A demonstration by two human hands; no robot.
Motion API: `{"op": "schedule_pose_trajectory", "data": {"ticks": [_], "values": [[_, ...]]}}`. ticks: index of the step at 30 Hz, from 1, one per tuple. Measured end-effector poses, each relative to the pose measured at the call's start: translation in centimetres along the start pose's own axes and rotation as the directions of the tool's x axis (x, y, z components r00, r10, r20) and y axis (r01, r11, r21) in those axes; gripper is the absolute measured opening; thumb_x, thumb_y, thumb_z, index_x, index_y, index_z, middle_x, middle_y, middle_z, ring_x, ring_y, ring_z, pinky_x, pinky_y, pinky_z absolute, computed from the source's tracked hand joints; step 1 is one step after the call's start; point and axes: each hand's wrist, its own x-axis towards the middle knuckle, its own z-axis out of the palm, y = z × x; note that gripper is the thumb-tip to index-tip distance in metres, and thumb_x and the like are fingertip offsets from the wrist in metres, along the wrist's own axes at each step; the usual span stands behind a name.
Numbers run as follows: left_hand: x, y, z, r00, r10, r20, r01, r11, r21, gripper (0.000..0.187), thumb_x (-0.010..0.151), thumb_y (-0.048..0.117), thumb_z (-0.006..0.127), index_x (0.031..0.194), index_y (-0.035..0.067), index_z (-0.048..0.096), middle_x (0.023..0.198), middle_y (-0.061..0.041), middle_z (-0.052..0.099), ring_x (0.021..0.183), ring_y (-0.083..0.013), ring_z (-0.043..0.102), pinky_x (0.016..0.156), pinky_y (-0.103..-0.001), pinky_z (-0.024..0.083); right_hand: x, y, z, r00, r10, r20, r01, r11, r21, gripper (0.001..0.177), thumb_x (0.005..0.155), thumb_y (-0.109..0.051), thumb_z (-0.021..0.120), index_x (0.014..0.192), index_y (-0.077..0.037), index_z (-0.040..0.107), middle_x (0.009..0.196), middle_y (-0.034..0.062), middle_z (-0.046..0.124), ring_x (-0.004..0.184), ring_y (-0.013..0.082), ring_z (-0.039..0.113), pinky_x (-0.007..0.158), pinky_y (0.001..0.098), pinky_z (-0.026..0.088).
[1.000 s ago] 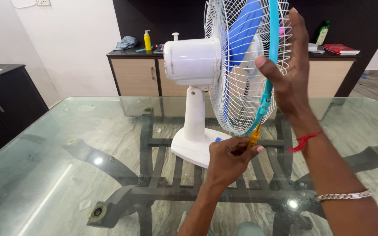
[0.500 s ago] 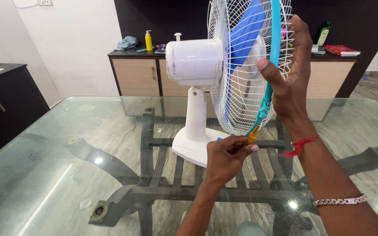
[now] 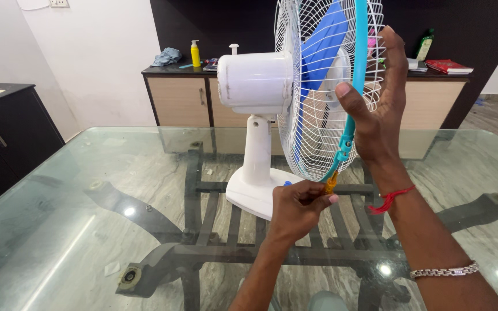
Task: The person uses a screwdriver to loosen screws on the front grill of a table fan, then removes the grill. They proceed to unscrew the central nut holding the fan blades and remove the blades from the motor shaft.
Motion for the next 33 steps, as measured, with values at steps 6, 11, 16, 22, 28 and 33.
{"op": "schedule_pose_trajectory", "data": {"ticks": [6,11,16,22,28,33], "values": [[0.0,0.1,-0.6,0.999,0.034,-0.01,-0.034,0.999,0.026,0.024,0.084,0.014,0.085,0.1,-0.002,0.077,0.084,-0.012,0.079,0.078,-0.015,0.079,0.072,-0.027,0.065,0.0,-0.1,0.2,1.0,0.0,-0.009,0.0,1.0,0.026,0.099,0.095,-0.066,0.071,0.167,-0.013,0.027,0.17,0.0168,0.027,0.158,0.0336,0.034,0.133,0.0474,0.031],[0.0,-0.4,-0.2,0.999,-0.048,0.023,0.05,0.995,-0.085,0.024,0.085,0.012,0.083,0.104,-0.002,0.077,0.086,-0.012,0.079,0.08,-0.0152,0.078,0.073,-0.026,0.065,0.0,-0.1,0.4,1.0,-0.008,-0.009,0.008,1.0,0.017,0.099,0.096,-0.066,0.072,0.167,-0.014,0.028,0.171,0.0165,0.026,0.159,0.0332,0.033,0.131,0.0469,0.028],[0.2,-1.1,-0.7,0.995,-0.059,0.08,0.073,0.981,-0.181,0.025,0.087,0.009,0.08,0.109,-0.003,0.076,0.095,-0.013,0.08,0.087,-0.0159,0.078,0.08,-0.029,0.067,-0.1,0.0,0.6,1.0,-0.025,-0.011,0.025,1.0,-0.005,0.099,0.096,-0.066,0.072,0.168,-0.015,0.029,0.171,0.0158,0.027,0.16,0.0328,0.031,0.132,0.0473,0.026],[0.3,-1.4,-1.5,0.98,-0.036,0.198,0.09,0.958,-0.271,0.027,0.092,0.009,0.073,0.117,-0.002,0.074,0.104,-0.012,0.079,0.096,-0.018,0.077,0.088,-0.033,0.067,-0.1,0.1,0.6,0.999,-0.049,-0.009,0.049,0.999,0.0,0.097,0.097,-0.065,0.073,0.167,-0.016,0.028,0.171,0.0154,0.027,0.16,0.0321,0.032,0.132,0.0466,0.027],[0.5,-1.4,-1.9,0.96,-0.032,0.278,0.12,0.944,-0.306,0.026,0.098,0.011,0.068,0.12,-0.001,0.073,0.106,-0.012,0.079,0.098,-0.0183,0.077,0.089,-0.033,0.067,-0.3,0.3,0.6,0.998,-0.061,-0.005,0.061,0.997,0.037,0.095,0.098,-0.061,0.074,0.167,-0.015,0.028,0.17,0.0156,0.029,0.158,0.0311,0.035,0.13,0.0457,0.031],[0.3,-1.3,-2.0,0.982,-0.056,0.178,0.107,0.952,-0.287,0.028,0.088,0.008,0.078,0.113,-0.004,0.075,0.1,-0.014,0.079,0.093,-0.018,0.077,0.086,-0.032,0.068,-0.4,0.6,0.6,0.997,-0.08,-0.01,0.08,0.997,0.02,0.094,0.099,-0.06,0.074,0.168,-0.015,0.028,0.172,0.0144,0.027,0.16,0.0296,0.032,0.132,0.0448,0.029]]}}
